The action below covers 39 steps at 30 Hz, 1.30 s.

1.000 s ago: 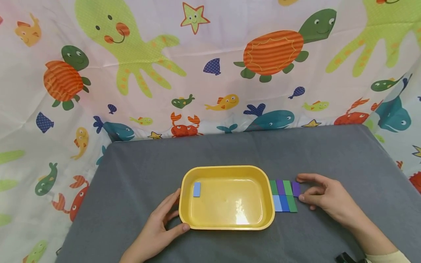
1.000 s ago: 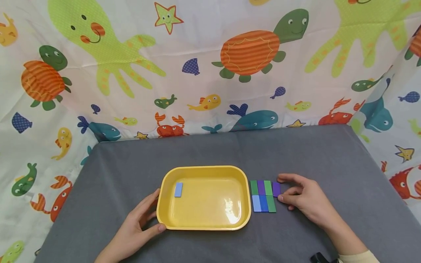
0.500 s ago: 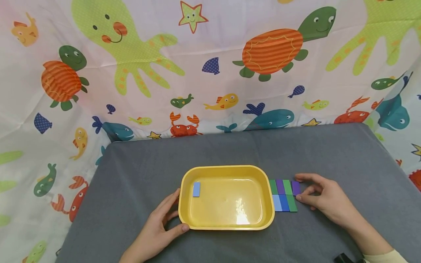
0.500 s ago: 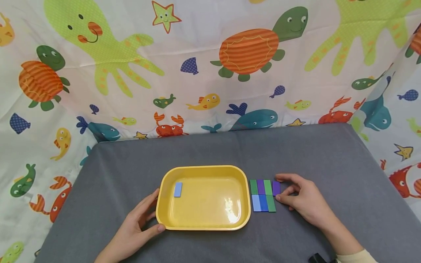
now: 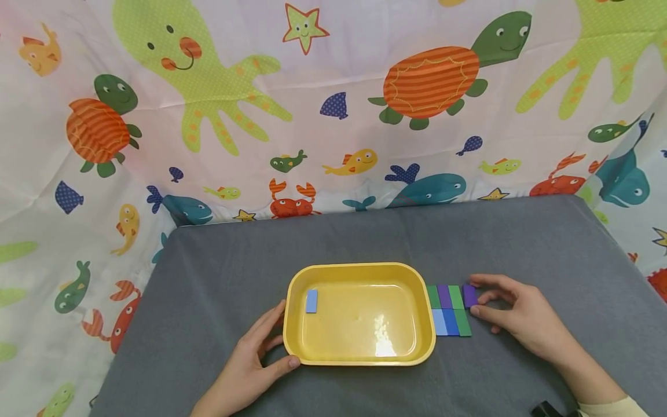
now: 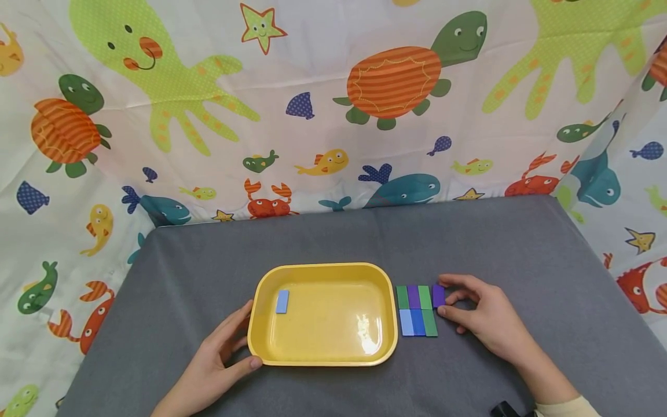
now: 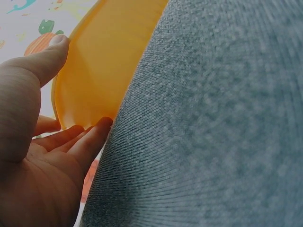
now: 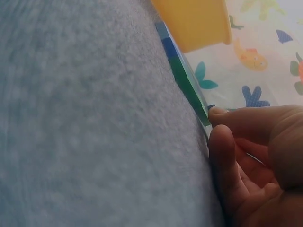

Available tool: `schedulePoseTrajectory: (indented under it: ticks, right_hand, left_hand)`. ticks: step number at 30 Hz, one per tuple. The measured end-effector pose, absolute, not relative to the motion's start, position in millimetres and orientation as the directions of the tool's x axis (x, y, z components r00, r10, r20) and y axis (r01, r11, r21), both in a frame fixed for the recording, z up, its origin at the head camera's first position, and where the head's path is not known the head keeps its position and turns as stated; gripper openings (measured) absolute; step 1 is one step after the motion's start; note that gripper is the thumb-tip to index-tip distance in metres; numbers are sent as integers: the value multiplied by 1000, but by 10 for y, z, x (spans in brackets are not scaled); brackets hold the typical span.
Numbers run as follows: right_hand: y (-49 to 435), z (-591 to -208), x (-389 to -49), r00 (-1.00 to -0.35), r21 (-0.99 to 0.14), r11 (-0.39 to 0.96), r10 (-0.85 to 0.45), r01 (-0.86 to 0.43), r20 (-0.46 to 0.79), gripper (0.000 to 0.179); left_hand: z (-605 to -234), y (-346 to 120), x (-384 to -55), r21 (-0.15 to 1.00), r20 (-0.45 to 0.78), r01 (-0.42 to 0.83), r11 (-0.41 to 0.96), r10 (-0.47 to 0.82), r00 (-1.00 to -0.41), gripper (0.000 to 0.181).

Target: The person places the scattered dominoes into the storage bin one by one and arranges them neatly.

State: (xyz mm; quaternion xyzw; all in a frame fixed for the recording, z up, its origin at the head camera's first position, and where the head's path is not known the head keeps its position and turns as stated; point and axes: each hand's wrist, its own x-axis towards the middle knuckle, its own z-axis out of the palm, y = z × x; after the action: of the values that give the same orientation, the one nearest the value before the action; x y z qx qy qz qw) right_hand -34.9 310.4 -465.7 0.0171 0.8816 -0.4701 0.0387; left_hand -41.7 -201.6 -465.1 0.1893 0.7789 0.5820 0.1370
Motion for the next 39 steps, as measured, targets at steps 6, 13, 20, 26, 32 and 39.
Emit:
schedulePoseTrajectory:
  ticks: [6,13,20,26,32,39]
  right_hand:
    - [3121,-4630,-349,-998,-841,540,-12,48,-64,57]
    - [3150,-4563,-355,-1000,-840,542,-8,18,-27,56]
    - [3106,-4469,-370,-1000,-838,546,-22,4,-19,56]
    - [3041,-4325,-360,-999,-865,501,-35,-3,-17,53]
    - [2899,-4129,-351,-997,-875,483,-40,33,-60,56]
    - [2668,-3980,-362,-995,-908,419,-93,-20,-21,51]
  left_hand:
    - [-4658,-2014,-420,959,3,131,252,452,-892,96]
    - [-4655,-2006,-421,961,-1,125,247,453,-891,96]
    - [-4657,-2032,-415,958,42,169,233,467,-883,95]
    - [-4660,-2020,-429,957,48,176,232,472,-881,95]
    - [-4648,-2013,-438,956,62,189,223,477,-877,96]
    - [-4671,-2026,-418,956,61,187,224,473,-879,96]
